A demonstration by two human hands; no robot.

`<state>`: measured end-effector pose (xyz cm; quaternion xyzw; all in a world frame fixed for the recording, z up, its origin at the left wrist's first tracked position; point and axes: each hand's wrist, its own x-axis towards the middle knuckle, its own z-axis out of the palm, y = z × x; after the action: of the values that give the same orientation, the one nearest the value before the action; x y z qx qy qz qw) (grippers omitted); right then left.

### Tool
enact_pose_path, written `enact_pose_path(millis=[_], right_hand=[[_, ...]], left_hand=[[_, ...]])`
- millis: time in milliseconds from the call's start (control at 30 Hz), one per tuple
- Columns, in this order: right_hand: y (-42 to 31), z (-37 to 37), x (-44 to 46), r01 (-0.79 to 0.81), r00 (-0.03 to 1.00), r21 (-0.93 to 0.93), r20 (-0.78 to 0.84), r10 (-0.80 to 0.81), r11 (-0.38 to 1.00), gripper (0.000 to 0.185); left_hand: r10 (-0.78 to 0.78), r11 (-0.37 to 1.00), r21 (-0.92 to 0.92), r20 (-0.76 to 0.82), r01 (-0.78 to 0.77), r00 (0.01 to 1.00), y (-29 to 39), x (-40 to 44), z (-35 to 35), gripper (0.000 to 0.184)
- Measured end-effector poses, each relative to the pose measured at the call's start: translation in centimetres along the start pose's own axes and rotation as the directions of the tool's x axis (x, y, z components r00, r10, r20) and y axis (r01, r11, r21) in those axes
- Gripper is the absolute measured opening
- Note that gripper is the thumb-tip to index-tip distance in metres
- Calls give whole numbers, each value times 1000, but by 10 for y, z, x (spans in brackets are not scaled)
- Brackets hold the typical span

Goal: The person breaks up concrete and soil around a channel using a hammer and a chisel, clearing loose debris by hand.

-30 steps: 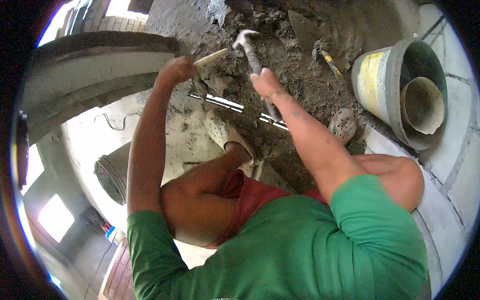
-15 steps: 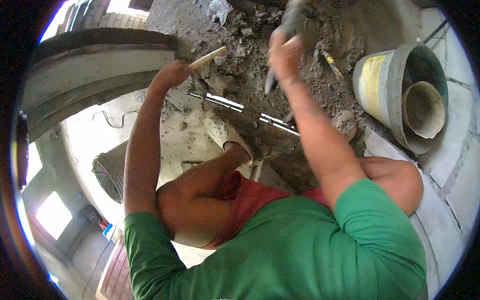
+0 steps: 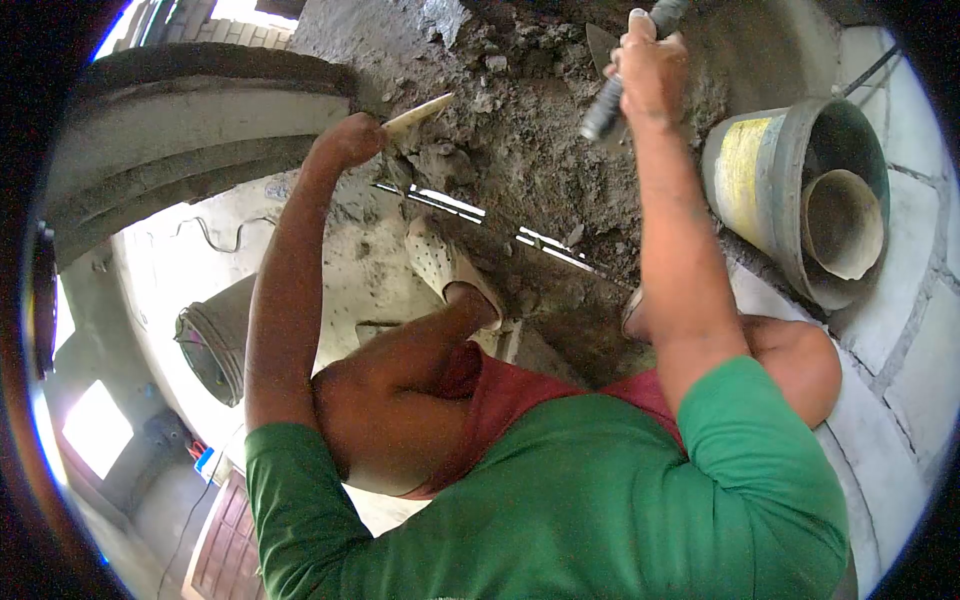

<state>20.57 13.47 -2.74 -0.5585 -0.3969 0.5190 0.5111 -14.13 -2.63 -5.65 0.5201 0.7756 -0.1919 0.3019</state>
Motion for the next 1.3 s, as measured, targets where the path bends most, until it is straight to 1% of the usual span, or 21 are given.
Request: enact_pose_path(millis=[67, 100, 167, 200, 233, 333, 400, 467, 500, 567, 667, 700, 733, 767, 800, 867, 933, 1000, 1100, 1200, 1300], right_hand=[[9, 24, -33, -19, 999, 22, -42, 20, 1000, 39], [34, 35, -61, -47, 999, -218, -8, 46, 975, 40], [135, 23, -104, 63, 928, -713, 300, 222, 698, 40], [143, 15, -115, -281, 632, -699, 382, 674, 658, 37], [152, 13, -112, -306, 710, -709, 275, 648, 636, 33], [135, -27, -82, -306, 720, -662, 310, 621, 684, 30], [93, -42, -52, -267, 776, -640, 302, 554, 721, 31], [42, -47, -20, -298, 890, -430, 199, 411, 852, 25], [18, -52, -5, -256, 909, -230, 272, 315, 939, 27], [-17, -41, 24, 27, 986, -41, 163, -19, 999, 32], [-21, 6, 14, 128, 990, 110, -81, -119, 986, 38], [-14, 25, -21, 1, 992, -23, -129, -4, 1000, 39], [51, 30, -40, 78, 992, -202, -82, -96, 976, 38], [87, 31, -85, -195, 960, -313, 132, 246, 930, 37], [144, 18, -109, 129, 883, -634, 423, 203, 762, 37], [134, 12, -121, -366, 678, -676, 278, 681, 640, 41], [123, -14, -102, -409, 693, -625, 261, 672, 665, 42], [103, -39, -70, -216, 808, -739, 232, 542, 638, 44], [46, -67, -16, -262, 879, -456, 251, 405, 850, 38], [-17, -82, 22, -174, 961, -258, 166, 221, 950, 39], [-54, -84, 29, -88, 988, -88, 116, 98, 992, 38]], left_hand=[[-1, 1000, 10, -22, 2, 1000, 5, -6, -3, 34], [3, 1000, 24, -42, -2, 999, 6, -8, -5, 34], [8, 998, 57, -23, -6, 1000, 3, 0, -3, 35], [12, 996, 86, -3, -12, 1000, 0, 5, 0, 36], [20, 995, 96, -11, -19, 1000, -5, 12, 1, 36], [36, 999, 31, 35, -37, 999, -13, 17, 11, 37], [-51, 999, -2, 42, 51, 998, -7, 12, 6, 37], [-18, 1000, 26, 35, 18, 999, -5, 11, 8, 37], [10, 998, 57, 27, -11, 1000, -5, 9, 8, 36], [20, 999, 42, 12, -21, 1000, -1, -3, 0, 36], [2, 1000, 30, -5, -2, 1000, 5, -8, -2, 35], [-28, 999, 31, -10, 28, 1000, 6, -8, -4, 34], [-32, 999, 35, -13, 33, 999, 5, -8, -5, 34], [-35, 999, 36, -17, 36, 999, 5, -6, -4, 34], [-36, 999, 38, -24, 37, 999, 6, -5, -4, 35], [-31, 998, 56, -40, 34, 999, 4, -4, -3, 35], [-23, 998, 51, -34, 25, 999, 6, -9, 4, 35], [-72, 996, 62, 20, 71, 997, 10, -10, -10, 36], [104, 994, -46, -5, -104, 995, -21, -22, 6, 33], [64, 975, -204, -119, -88, 991, -50, -42, 46, 37], [82, 993, -75, -137, -92, 987, -18, -55, 34, 34]])
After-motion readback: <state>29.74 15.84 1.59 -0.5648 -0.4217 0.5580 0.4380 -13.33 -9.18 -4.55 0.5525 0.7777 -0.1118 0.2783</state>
